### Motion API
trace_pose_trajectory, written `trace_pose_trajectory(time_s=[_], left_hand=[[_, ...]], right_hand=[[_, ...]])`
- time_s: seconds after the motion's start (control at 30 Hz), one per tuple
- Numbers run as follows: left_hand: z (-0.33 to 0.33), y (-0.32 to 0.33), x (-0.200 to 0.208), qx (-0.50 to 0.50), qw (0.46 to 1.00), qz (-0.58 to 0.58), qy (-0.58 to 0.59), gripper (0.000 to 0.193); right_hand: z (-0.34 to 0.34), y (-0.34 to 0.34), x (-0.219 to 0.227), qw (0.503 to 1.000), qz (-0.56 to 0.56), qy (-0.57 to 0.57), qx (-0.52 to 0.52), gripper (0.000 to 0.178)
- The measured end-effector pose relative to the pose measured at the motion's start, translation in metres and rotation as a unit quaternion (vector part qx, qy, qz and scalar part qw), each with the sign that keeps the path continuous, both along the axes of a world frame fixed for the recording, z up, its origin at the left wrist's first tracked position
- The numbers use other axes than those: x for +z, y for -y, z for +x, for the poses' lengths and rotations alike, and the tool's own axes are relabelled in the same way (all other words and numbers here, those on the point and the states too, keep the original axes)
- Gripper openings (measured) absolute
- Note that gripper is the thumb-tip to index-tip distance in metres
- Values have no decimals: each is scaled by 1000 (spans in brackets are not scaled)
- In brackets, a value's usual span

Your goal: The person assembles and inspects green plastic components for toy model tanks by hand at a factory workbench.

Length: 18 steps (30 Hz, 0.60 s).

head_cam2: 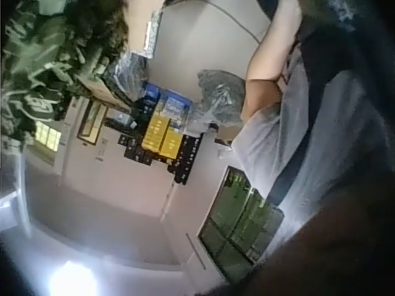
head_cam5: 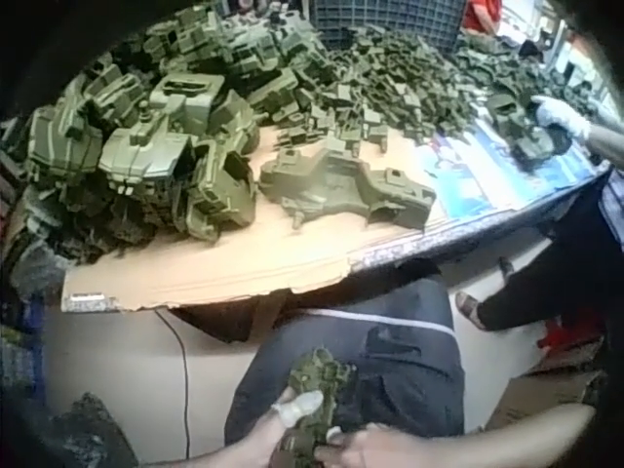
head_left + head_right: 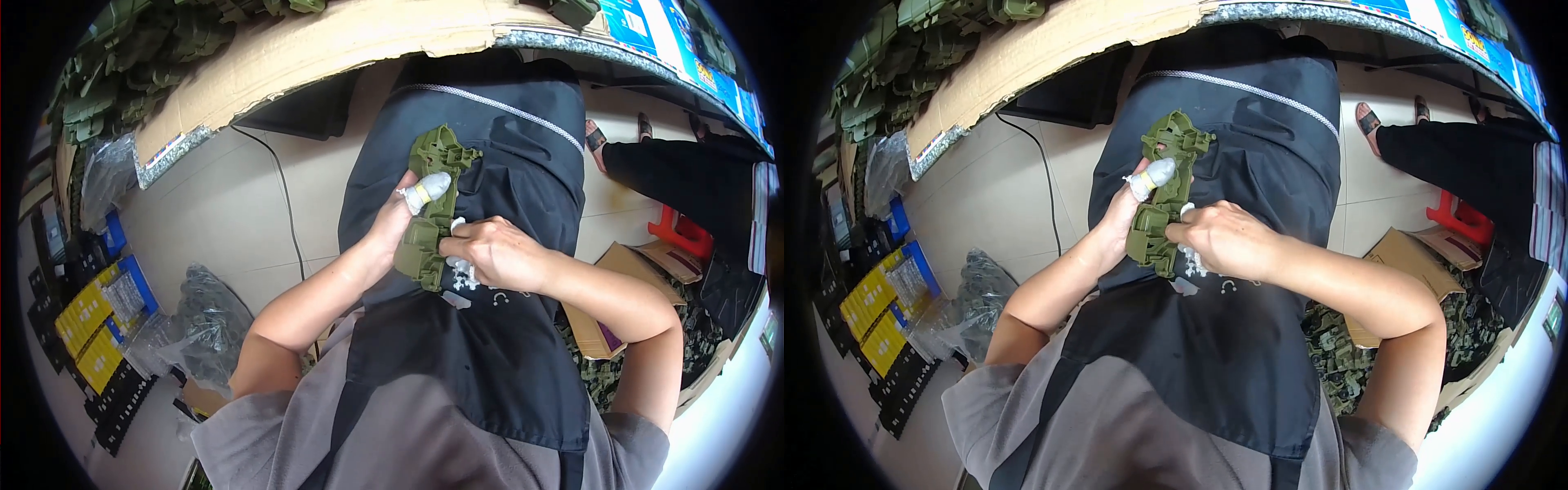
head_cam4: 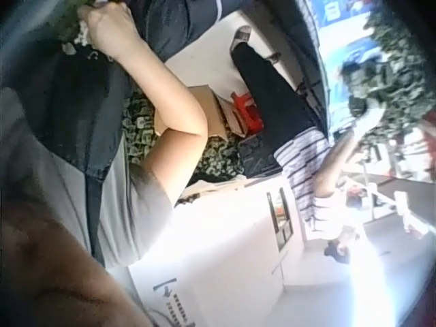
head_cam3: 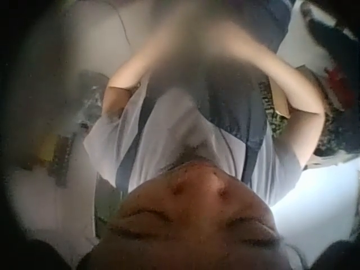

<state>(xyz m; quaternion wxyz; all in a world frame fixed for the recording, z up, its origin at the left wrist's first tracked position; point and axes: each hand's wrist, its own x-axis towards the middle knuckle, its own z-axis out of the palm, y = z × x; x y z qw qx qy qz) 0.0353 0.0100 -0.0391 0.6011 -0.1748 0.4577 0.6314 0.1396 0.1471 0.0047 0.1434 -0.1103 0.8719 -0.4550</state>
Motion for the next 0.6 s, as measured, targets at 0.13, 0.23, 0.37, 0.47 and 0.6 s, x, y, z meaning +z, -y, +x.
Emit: trace_pose_trajectory(time_s=[0.13, 0.23, 0.37, 0.47, 0.6], left_hand=[[-10, 8, -28, -29, 998, 59, 14, 46], [-11, 10, -20, 1, 997, 56, 58, 47], [-28, 25, 0, 18, 974, 221, -42, 52], [-43, 26, 19, 37, 970, 219, -93, 54], [-51, 24, 27, 65, 948, 255, -178, 58]], right_hand=[[-1, 5, -9, 1000, -6, 15, -20, 26], [-23, -11, 15, 993, 32, 93, 65, 30], [-56, -89, 73, 950, 122, -234, -167, 53], [-90, -144, 66, 885, 279, -270, -258, 61], [-94, -173, 50, 871, 309, -256, -283, 66]])
